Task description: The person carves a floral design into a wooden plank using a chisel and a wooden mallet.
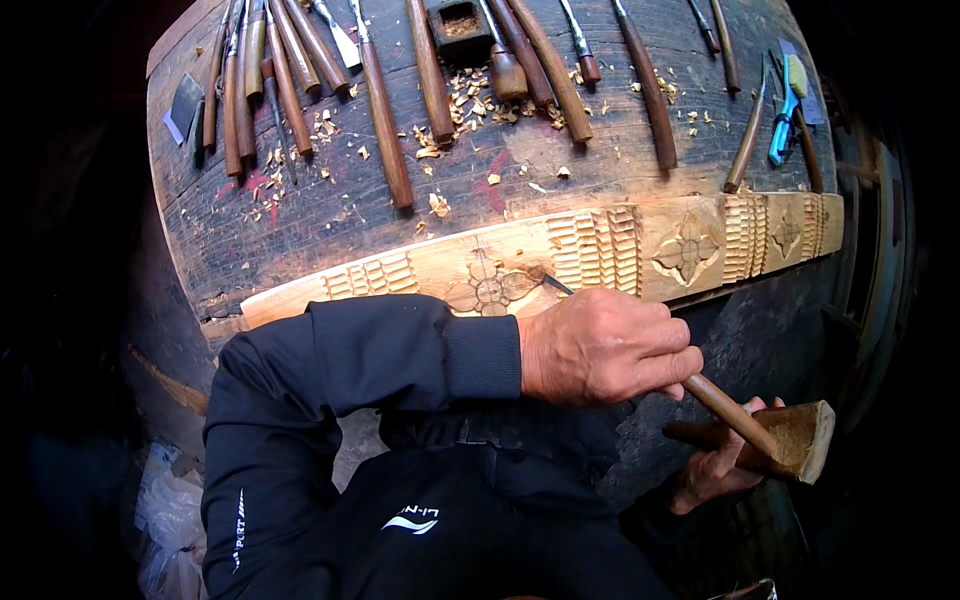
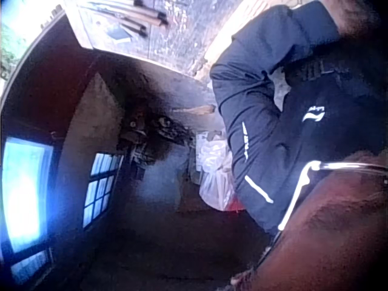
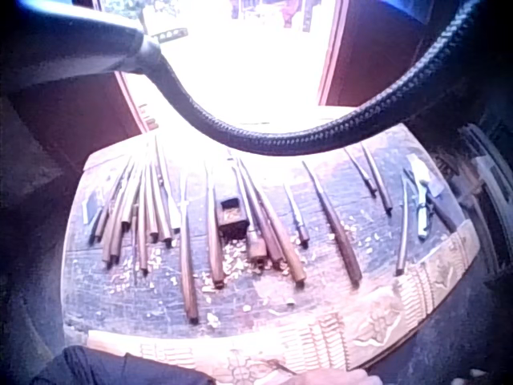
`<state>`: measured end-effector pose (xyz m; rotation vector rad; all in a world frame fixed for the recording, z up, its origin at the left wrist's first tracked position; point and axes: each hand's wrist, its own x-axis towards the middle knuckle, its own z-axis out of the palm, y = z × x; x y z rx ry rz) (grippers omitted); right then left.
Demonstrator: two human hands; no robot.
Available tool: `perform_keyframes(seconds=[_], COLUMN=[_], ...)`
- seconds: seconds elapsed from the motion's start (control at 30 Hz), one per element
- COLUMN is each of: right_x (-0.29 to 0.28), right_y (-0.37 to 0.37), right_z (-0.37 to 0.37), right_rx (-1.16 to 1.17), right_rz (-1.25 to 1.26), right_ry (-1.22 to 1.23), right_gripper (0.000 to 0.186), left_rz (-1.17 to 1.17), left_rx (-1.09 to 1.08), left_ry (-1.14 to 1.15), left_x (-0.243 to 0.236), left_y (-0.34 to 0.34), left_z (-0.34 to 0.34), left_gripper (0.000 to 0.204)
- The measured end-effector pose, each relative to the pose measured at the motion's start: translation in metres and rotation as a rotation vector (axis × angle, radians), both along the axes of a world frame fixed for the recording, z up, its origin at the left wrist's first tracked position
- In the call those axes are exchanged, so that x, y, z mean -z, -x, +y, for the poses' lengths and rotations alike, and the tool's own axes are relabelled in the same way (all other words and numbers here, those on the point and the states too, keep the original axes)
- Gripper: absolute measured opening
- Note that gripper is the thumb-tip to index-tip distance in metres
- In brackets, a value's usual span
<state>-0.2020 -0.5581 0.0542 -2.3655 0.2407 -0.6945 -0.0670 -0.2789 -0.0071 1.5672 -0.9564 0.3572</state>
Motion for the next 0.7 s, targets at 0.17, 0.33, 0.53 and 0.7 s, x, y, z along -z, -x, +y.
perform_keyframes(seconds=[0.17, 0.33, 0.53, 0.7], right_x=[0.002, -0.009, -0.030, -0.018], right_y=[0.011, -0.005, -0.025, -0.025], right_z=[-0.012, 0.005, -0.002, -0.017], right_rx=[0.029, 0.115, 0.094, 0.009], right_rz=[0.088, 0.040, -0.058, 0.071], right_ry=[0.045, -0.027, 0.033, 0.244], right_gripper=[0.071, 0.068, 0.061, 0.061], left_rz=[0.046, 0.100, 0.097, 0.123], left_rx=[-0.011, -0.049, -0.063, -0.058], left_ry=[0.021, 0.059, 0.070, 0.029], left_x=[0.001, -0.002, -0.002, -0.004], left_y=[0.001, -0.001, -0.001, -0.002], left_z=[-0.001, -0.001, -0.001, 0.002], left_gripper=[0.035, 0.034, 0.033, 0.033])
